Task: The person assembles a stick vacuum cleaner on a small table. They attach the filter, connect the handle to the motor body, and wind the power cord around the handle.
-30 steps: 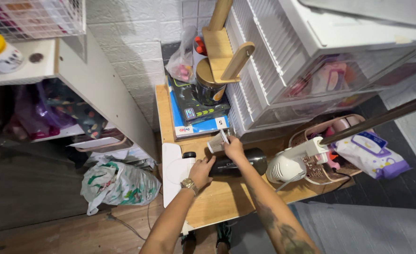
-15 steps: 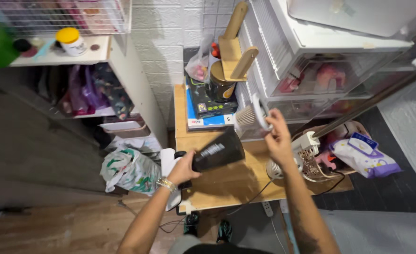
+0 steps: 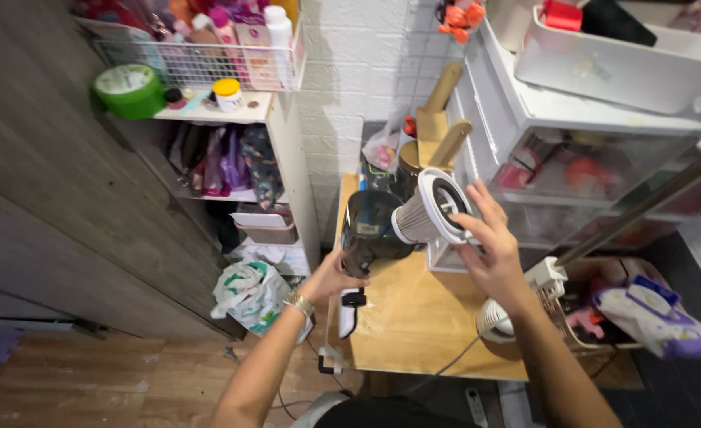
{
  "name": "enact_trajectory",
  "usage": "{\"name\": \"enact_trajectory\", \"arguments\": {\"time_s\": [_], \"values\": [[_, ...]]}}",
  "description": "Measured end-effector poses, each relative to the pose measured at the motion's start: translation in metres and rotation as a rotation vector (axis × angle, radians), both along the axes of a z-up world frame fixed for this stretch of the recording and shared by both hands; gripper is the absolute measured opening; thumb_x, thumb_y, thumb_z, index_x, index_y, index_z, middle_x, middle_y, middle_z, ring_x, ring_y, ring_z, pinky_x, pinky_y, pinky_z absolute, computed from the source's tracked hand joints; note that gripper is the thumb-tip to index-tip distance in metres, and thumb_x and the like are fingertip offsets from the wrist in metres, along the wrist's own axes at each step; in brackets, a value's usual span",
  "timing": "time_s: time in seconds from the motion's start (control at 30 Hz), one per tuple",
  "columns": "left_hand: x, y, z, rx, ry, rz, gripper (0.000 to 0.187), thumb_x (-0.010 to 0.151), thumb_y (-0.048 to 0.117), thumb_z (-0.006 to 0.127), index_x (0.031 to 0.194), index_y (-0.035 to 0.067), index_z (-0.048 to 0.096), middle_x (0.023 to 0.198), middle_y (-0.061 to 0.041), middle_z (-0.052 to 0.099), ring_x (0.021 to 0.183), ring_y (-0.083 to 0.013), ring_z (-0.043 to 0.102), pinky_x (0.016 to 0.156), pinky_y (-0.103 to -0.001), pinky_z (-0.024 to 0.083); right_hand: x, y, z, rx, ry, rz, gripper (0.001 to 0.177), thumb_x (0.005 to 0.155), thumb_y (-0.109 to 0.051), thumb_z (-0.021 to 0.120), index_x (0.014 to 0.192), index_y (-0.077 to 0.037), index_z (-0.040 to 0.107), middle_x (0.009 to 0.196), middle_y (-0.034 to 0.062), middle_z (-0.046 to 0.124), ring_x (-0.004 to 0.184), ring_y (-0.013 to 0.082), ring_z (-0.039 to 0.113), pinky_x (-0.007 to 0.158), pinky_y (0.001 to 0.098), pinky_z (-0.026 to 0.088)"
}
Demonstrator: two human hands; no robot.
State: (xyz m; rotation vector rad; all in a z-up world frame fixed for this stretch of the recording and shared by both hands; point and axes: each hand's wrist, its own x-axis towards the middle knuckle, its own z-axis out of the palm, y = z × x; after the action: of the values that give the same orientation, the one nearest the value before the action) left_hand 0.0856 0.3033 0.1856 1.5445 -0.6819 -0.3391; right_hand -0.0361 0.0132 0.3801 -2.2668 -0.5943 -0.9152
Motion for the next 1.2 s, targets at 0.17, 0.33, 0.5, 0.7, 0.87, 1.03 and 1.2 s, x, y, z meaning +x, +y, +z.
{"name": "enact_trajectory", "arguments": {"time_s": [0.17, 0.33, 0.5, 0.7, 0.87, 1.03, 1.2], "values": [[-0.026, -0.008, 0.012, 0.009, 0.034, 0.226, 0.095, 0.071, 0.001, 0.09, 0.152, 0.004, 0.039, 0.112, -0.011, 0.066, 0.1, -0.0154, 0.064, 0.084, -0.028, 0.057, -0.02, 0.02, 0.028, -0.006, -0.199, -0.153, 0.034, 0.081, 0.005, 0.077, 0.113, 0.003, 0.067, 0.14, 0.0092, 0.062, 0.139, 0.034, 0.056, 0.125, 0.0491, 0.03], [-0.034, -0.015, 0.01, -0.212, -0.171, 0.289, 0.1, 0.063, -0.013, 0.083, 0.151, 0.005, 0.039, 0.134, -0.009, 0.057, 0.123, -0.0182, 0.056, 0.097, -0.033, 0.053, -0.031, 0.028, 0.034, 0.54, -0.006, 0.088, 0.026, 0.096, 0.003, 0.07, 0.12, 0.002, 0.06, 0.15, 0.0172, 0.055, 0.136, 0.0227, 0.056, 0.115, 0.0372, 0.045], [-0.036, -0.023, 0.01, -0.106, -0.007, 0.363, 0.104, 0.061, -0.005, 0.082, 0.152, 0.012, 0.036, 0.133, -0.007, 0.062, 0.122, -0.018, 0.06, 0.099, -0.033, 0.053, -0.032, 0.04, 0.037, 0.494, 0.056, 0.159, 0.027, 0.095, 0.004, 0.07, 0.121, 0.004, 0.059, 0.151, 0.0202, 0.054, 0.133, 0.0247, 0.057, 0.113, 0.036, 0.047], [-0.045, -0.031, 0.013, -0.039, -0.059, 0.417, 0.097, 0.066, 0.002, 0.087, 0.15, 0.01, 0.039, 0.135, -0.01, 0.063, 0.127, -0.0194, 0.06, 0.104, -0.033, 0.05, -0.024, 0.067, 0.025, -0.074, 0.04, -0.027, 0.044, 0.078, -0.017, 0.083, 0.113, 0.001, 0.064, 0.134, 0.0194, 0.06, 0.119, 0.0394, 0.057, 0.105, 0.0449, 0.041], [-0.046, -0.032, 0.005, -0.079, -0.081, 0.414, 0.094, 0.068, 0.004, 0.086, 0.15, 0.008, 0.039, 0.135, -0.01, 0.062, 0.128, -0.0183, 0.059, 0.105, -0.033, 0.05, -0.021, 0.07, 0.018, -0.099, 0.305, 0.135, 0.037, 0.097, -0.012, 0.054, 0.13, 0.004, 0.06, 0.147, 0.0242, 0.049, 0.131, 0.0418, 0.042, 0.114, 0.0475, 0.025], [-0.041, -0.036, -0.01, -0.152, -0.167, 0.395, 0.091, 0.07, 0.002, 0.085, 0.149, 0.006, 0.04, 0.136, -0.011, 0.058, 0.129, -0.0189, 0.056, 0.107, -0.034, 0.049, -0.005, 0.066, 0.019, -0.156, 0.448, 0.159, 0.036, 0.093, -0.011, 0.05, 0.124, 0.001, 0.063, 0.135, 0.0174, 0.055, 0.123, 0.0304, 0.05, 0.11, 0.0437, 0.029], [-0.039, -0.036, -0.016, -0.167, -0.134, 0.365, 0.091, 0.071, 0.004, 0.088, 0.148, 0.007, 0.04, 0.136, -0.009, 0.056, 0.129, -0.0174, 0.055, 0.106, -0.033, 0.049, 0.02, 0.071, 0.017, -0.327, 0.578, 0.146, 0.036, 0.091, -0.018, 0.061, 0.124, -0.002, 0.064, 0.127, 0.0153, 0.059, 0.117, 0.0294, 0.055, 0.101, 0.0453, 0.03]]}}
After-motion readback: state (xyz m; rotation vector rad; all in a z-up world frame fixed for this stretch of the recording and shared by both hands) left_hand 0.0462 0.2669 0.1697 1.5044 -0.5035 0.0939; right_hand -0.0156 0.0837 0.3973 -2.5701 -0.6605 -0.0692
